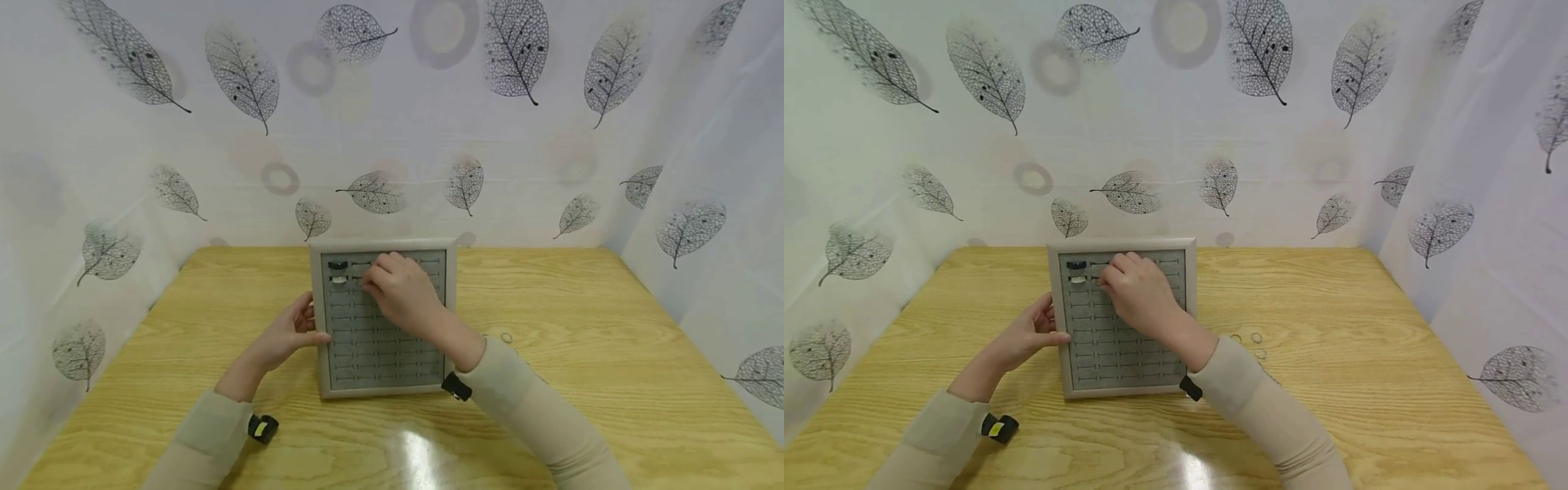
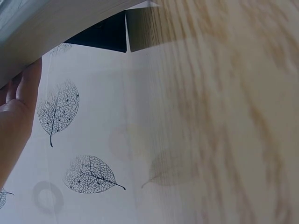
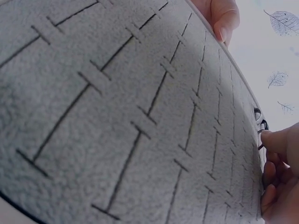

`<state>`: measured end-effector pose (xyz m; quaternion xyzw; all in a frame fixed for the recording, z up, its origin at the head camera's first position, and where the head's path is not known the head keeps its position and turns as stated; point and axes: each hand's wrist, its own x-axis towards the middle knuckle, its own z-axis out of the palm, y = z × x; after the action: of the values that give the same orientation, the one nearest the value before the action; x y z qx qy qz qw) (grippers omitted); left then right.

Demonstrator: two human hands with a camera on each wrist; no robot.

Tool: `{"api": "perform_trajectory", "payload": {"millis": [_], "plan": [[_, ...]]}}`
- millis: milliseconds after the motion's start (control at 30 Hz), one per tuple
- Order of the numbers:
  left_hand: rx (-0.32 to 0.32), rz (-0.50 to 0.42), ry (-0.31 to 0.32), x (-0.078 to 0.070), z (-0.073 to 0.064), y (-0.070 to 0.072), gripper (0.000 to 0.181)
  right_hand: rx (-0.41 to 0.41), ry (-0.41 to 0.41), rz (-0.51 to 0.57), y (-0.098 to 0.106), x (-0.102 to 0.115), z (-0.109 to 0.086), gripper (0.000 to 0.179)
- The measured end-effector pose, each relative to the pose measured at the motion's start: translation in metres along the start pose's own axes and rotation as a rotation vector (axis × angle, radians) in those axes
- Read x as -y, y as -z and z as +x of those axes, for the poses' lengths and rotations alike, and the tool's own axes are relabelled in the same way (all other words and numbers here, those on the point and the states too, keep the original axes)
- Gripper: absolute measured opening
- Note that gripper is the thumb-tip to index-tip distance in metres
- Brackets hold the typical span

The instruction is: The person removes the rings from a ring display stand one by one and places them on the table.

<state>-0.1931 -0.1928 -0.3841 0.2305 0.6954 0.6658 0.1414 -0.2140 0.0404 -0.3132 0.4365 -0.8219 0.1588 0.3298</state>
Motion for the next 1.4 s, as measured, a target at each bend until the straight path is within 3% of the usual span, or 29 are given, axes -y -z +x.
{"api": "perform_trajectory", "payload": {"millis": [333, 800, 1100, 1400], "plan": [[-0.007, -0.004, 0.012, -0.001, 0.000, -0.001, 0.077, 0.022, 0.019, 0.031, 0.001, -0.001, -0.001, 0.004], [0.002, -0.001, 0.006, 0.000, 0.000, -0.001, 0.079, -0.057, 0.067, 0.101, 0.015, -0.001, -0.008, 0.008], [0.003, 0.022, -0.009, -0.001, -0.001, 0.000, 0.077, -0.185, 0.192, 0.067, 0.022, -0.008, -0.021, 0.011], [0.016, 0.015, -0.021, 0.000, -0.001, 0.001, 0.076, -0.134, 0.201, 0.005, 0.035, -0.016, -0.045, 0.008]]}}
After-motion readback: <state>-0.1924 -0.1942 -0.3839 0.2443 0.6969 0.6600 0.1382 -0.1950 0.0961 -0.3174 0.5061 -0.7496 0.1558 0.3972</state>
